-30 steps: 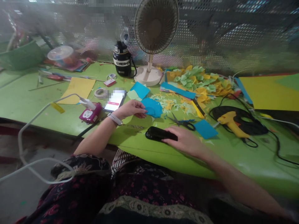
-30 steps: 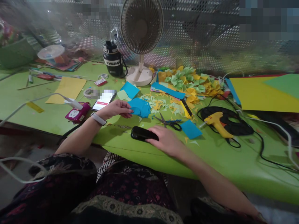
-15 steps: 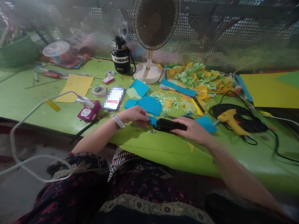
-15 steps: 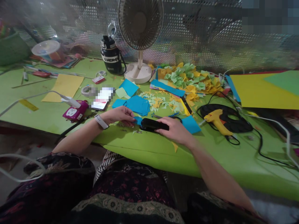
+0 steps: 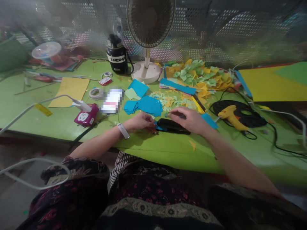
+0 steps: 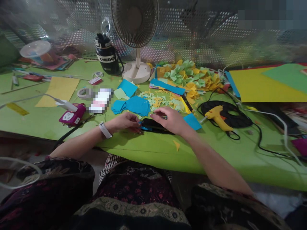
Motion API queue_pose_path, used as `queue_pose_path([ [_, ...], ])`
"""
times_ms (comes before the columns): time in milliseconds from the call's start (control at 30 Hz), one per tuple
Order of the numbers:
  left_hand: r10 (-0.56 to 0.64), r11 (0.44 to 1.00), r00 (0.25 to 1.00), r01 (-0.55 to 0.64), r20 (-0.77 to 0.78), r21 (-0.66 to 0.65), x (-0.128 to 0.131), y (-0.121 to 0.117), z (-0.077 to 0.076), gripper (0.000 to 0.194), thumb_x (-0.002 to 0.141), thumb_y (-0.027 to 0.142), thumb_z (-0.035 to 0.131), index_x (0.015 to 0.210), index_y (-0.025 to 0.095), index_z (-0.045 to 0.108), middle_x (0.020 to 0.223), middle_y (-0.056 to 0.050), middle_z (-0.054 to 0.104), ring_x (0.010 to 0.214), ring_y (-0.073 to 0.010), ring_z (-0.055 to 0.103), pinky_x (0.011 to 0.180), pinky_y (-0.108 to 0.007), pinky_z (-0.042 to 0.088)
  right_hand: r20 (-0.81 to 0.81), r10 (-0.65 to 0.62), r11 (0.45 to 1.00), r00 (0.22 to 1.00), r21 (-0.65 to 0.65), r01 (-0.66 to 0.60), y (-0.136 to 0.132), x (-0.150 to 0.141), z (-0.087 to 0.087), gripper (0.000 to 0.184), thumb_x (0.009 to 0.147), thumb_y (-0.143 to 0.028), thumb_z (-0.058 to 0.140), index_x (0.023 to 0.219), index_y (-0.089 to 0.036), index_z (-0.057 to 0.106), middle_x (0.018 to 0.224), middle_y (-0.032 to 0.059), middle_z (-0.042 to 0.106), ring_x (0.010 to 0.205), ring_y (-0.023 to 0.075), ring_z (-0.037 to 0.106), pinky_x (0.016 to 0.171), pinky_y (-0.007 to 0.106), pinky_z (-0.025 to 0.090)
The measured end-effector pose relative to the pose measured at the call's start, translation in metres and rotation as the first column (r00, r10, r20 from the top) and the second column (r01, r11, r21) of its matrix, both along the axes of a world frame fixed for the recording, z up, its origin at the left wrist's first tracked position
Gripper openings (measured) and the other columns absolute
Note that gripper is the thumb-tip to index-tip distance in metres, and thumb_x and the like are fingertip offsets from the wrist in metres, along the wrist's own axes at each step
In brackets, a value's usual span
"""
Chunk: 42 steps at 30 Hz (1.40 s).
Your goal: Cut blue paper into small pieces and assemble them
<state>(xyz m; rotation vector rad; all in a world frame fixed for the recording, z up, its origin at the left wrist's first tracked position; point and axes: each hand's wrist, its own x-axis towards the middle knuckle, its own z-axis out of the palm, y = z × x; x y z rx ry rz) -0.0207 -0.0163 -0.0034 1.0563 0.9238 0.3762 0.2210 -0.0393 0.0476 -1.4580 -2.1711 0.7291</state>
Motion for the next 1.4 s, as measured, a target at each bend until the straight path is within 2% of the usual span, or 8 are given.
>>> queue_pose_path([
  [167, 0.042, 0.999, 0.999, -0.042, -0.003, -0.007, 0.002, -0.002, 0.003, 0.031, 0.072, 0.023, 0.086, 0.074, 0.012, 0.057, 0.068, -0.008, 0.075, 0.065, -0.0152, 0.074, 0.061, -0.024, 0.057, -0.031, 0.012, 0.999, 0.999, 0.054, -0.010, 0.020, -0.031, -0.002, 0.040, 0.095, -0.056, 0.051, 0.095, -0.021, 0.071, 0.103, 0.0095, 0.072, 0.094, 0.0248, 0.067, 0.087, 0.040, 0.051],
  [400, 0.041, 0.999, 0.999, -0.041, -0.008, -0.021, 0.001, -0.003, 0.004, 0.030, 0.075, 0.021, 0.084, 0.073, 0.014, 0.055, 0.068, -0.008, 0.075, 0.068, -0.0164, 0.075, 0.065, -0.026, 0.058, 0.103, 0.010, 0.991, 0.995, 0.129, -0.023, 0.032, -0.058, -0.018, 0.041, 0.097, -0.055, 0.048, 0.102, -0.020, 0.069, 0.109, 0.0122, 0.069, 0.107, 0.0282, 0.062, 0.093, 0.041, 0.047],
  [533, 0.031, 0.999, 0.999, -0.031, 0.018, -0.017, 0.000, -0.002, 0.002, 0.029, 0.074, 0.020, 0.084, 0.074, 0.014, 0.055, 0.068, -0.007, 0.075, 0.067, -0.0152, 0.075, 0.065, -0.024, 0.058, 0.158, 0.022, 0.993, 0.987, 0.107, -0.040, 0.032, -0.061, -0.026, 0.037, 0.100, -0.046, 0.045, 0.107, -0.018, 0.068, 0.115, 0.0139, 0.068, 0.112, 0.0290, 0.061, 0.098, 0.042, 0.046],
  [700, 0.045, 0.999, 0.999, -0.045, -0.022, -0.012, -0.001, -0.001, 0.003, 0.025, 0.076, 0.017, 0.081, 0.074, 0.013, 0.057, 0.069, -0.007, 0.074, 0.068, -0.0158, 0.074, 0.069, -0.027, 0.059, 0.172, 0.055, 0.994, 0.983, 0.084, -0.071, 0.034, -0.061, -0.028, 0.035, 0.100, -0.040, 0.044, 0.113, -0.017, 0.068, 0.120, 0.0148, 0.067, 0.116, 0.0299, 0.059, 0.100, 0.043, 0.046],
  [867, 0.035, 0.999, 0.999, -0.035, 0.002, -0.005, -0.003, 0.001, 0.000, 0.029, 0.074, 0.019, 0.083, 0.074, 0.014, 0.055, 0.066, -0.005, 0.073, 0.068, -0.0154, 0.075, 0.068, -0.025, 0.059, 0.180, 0.081, 0.992, 0.980, 0.077, -0.096, 0.038, -0.062, -0.034, 0.038, 0.099, -0.039, 0.044, 0.119, -0.016, 0.066, 0.124, 0.0165, 0.065, 0.120, 0.0313, 0.057, 0.103, 0.046, 0.045],
  [1067, 0.025, 1.000, 0.999, -0.025, -0.022, 0.000, -0.003, 0.002, 0.000, 0.026, 0.075, 0.018, 0.082, 0.073, 0.014, 0.056, 0.068, -0.005, 0.074, 0.069, -0.0156, 0.075, 0.073, -0.028, 0.059, 0.167, 0.083, 0.989, 0.982, 0.108, -0.102, 0.041, -0.062, -0.043, 0.036, 0.100, -0.039, 0.045, 0.121, -0.020, 0.066, 0.124, 0.0136, 0.066, 0.121, 0.0303, 0.057, 0.105, 0.047, 0.044],
  [1400, 0.036, 0.999, 0.999, -0.036, -0.027, -0.007, -0.003, 0.002, 0.002, 0.026, 0.074, 0.017, 0.082, 0.075, 0.014, 0.056, 0.070, -0.006, 0.075, 0.069, -0.0155, 0.074, 0.070, -0.027, 0.059, 0.185, 0.078, 0.989, 0.980, 0.109, -0.099, 0.041, -0.063, -0.044, 0.037, 0.100, -0.038, 0.042, 0.121, -0.018, 0.066, 0.126, 0.0150, 0.066, 0.121, 0.0305, 0.057, 0.104, 0.047, 0.045],
])
